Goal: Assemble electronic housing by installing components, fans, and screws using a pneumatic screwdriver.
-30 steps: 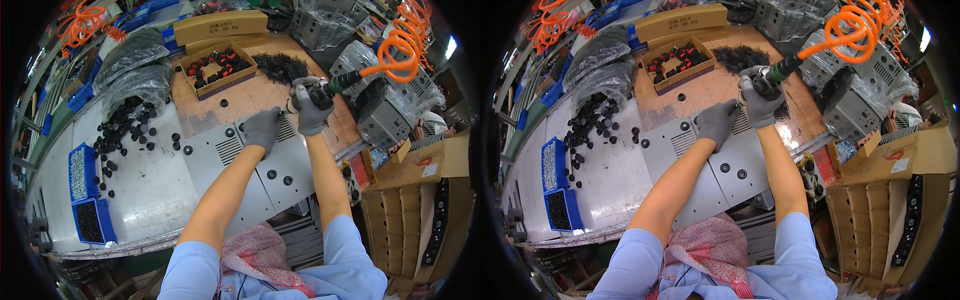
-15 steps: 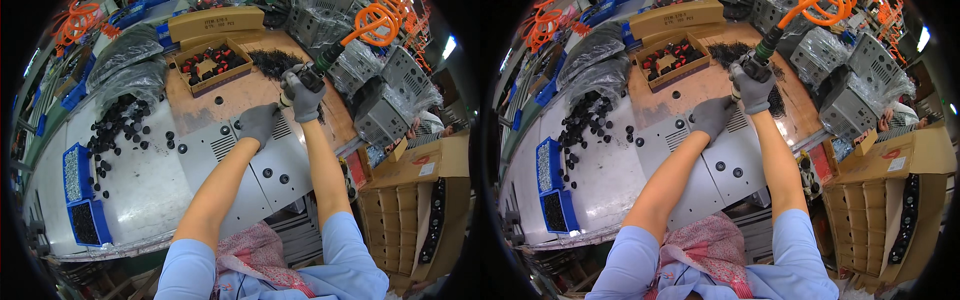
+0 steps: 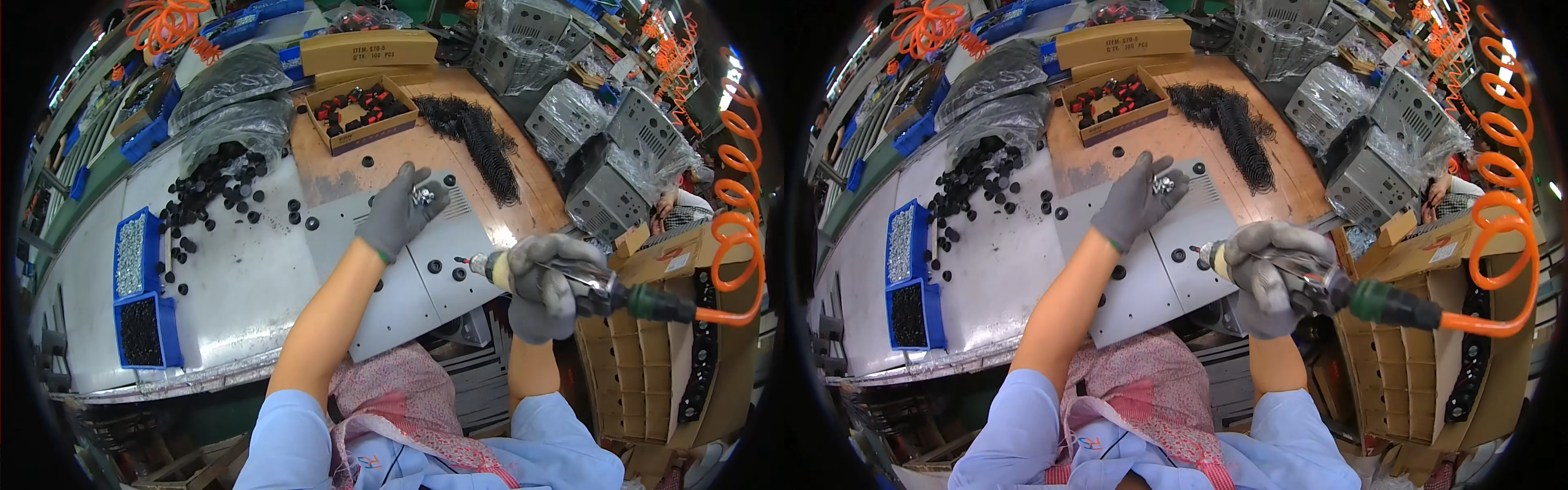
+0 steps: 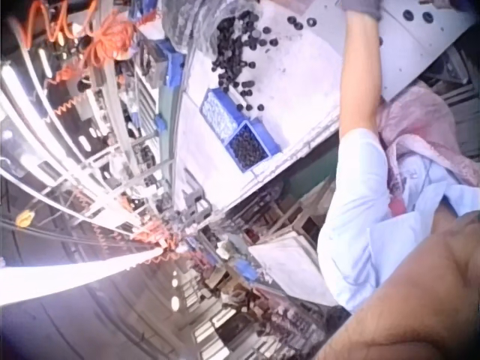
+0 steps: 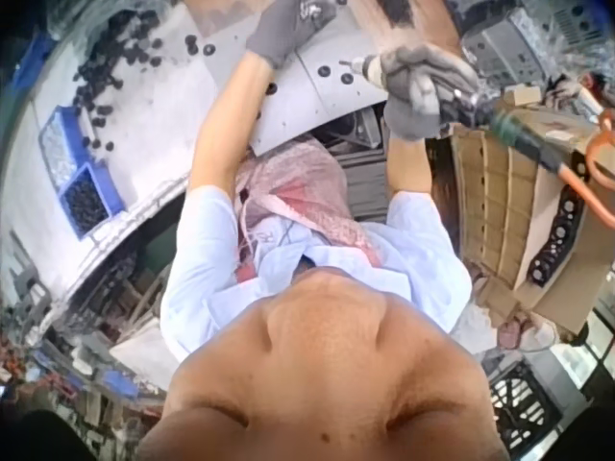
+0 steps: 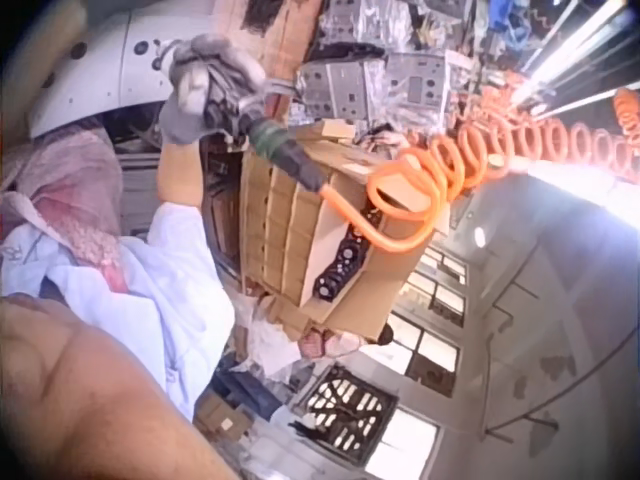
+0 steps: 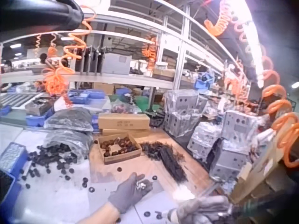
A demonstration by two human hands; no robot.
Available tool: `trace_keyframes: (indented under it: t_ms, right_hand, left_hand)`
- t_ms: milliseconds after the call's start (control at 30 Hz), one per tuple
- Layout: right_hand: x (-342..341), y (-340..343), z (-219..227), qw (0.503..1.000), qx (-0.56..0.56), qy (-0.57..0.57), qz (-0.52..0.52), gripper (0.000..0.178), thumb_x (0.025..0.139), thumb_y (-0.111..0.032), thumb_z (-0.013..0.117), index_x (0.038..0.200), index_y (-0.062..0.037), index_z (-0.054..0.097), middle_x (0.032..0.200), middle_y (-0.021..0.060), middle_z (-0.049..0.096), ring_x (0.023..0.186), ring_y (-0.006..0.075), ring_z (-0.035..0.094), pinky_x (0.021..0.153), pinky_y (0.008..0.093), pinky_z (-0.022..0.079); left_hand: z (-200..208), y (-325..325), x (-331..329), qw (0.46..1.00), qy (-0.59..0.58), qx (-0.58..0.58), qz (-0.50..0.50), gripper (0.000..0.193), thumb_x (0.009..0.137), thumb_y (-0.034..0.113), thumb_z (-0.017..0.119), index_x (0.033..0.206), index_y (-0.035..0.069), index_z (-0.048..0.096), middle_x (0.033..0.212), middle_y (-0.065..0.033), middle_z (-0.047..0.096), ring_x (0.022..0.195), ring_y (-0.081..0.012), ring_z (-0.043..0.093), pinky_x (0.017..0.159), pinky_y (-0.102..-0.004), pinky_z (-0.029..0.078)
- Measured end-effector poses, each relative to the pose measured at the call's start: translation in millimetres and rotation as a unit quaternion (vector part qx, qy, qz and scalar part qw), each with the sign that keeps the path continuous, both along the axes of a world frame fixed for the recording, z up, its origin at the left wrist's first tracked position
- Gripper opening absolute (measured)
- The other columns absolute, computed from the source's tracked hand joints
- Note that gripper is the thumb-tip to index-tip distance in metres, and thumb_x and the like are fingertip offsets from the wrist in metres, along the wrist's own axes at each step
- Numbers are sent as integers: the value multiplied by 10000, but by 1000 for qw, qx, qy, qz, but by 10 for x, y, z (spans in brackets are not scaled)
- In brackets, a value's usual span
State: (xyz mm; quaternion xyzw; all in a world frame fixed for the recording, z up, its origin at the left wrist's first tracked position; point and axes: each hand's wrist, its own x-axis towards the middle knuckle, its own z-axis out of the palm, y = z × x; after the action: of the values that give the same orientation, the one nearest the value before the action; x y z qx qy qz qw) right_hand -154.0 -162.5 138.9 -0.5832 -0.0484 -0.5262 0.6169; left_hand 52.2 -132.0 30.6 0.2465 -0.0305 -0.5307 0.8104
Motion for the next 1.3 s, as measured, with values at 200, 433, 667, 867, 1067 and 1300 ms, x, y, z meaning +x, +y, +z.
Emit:
trace_keyframes:
  t_ms: [200, 433, 667, 867, 1067, 1300]
  right_hand:
    - [-316, 249, 81, 998, -15, -49, 23, 368, 788, -197, 549, 1146, -112, 549, 922, 107, 608, 693, 210, 579, 611, 338, 490]
    - [-535, 400, 19, 994, -44, -78, 69, 399, 796, -151, 565, 1180, -51, 519, 896, 138, 597, 668, 212, 570, 629, 342, 490]
    - [-595, 529, -5, 991, -67, -93, 71, 423, 795, -140, 561, 1197, -29, 490, 860, 153, 568, 651, 207, 565, 624, 344, 490]
    - [-610, 539, -14, 989, -83, -109, 64, 420, 798, -141, 554, 1195, -30, 476, 880, 154, 569, 660, 211, 572, 625, 352, 491]
    - [-680, 517, -61, 992, -74, -89, 51, 408, 821, -157, 572, 1204, -52, 478, 901, 145, 572, 698, 218, 579, 629, 353, 493]
    - [-686, 615, -8, 999, -24, -35, -29, 496, 821, -416, 701, 1015, -90, 383, 770, 138, 578, 568, 219, 578, 544, 363, 504]
  left_hand:
    - [-58, 754, -762, 995, 84, -21, -57, 371, 1006, 214, 401, 1260, -53, 441, 1201, -242, 541, 1120, -354, 570, 910, -413, 534]
    - [-44, 1242, -1346, 992, 48, 10, -118, 313, 998, 270, 439, 1152, 8, 513, 1086, -149, 607, 852, -224, 654, 573, -242, 541]
    - [57, 1320, -1579, 986, -33, -46, -156, 375, 977, 422, 443, 1074, 74, 543, 536, 32, 425, 378, -58, 290, 368, -181, 239]
    - [147, 1306, -1574, 990, -25, 78, -113, 432, 988, 374, 458, 1174, -10, 527, 619, -17, 495, 419, -56, 337, 370, -186, 258]
    - [355, 1276, -1637, 991, -6, 126, -45, 398, 974, 273, 491, 1225, -37, 500, 769, -37, 567, 451, -55, 359, 391, -178, 279]
    - [189, 1366, -1555, 979, -103, 6, -175, 413, 953, 393, 518, 1082, 2, 555, 602, 14, 492, 406, -45, 325, 372, -176, 238]
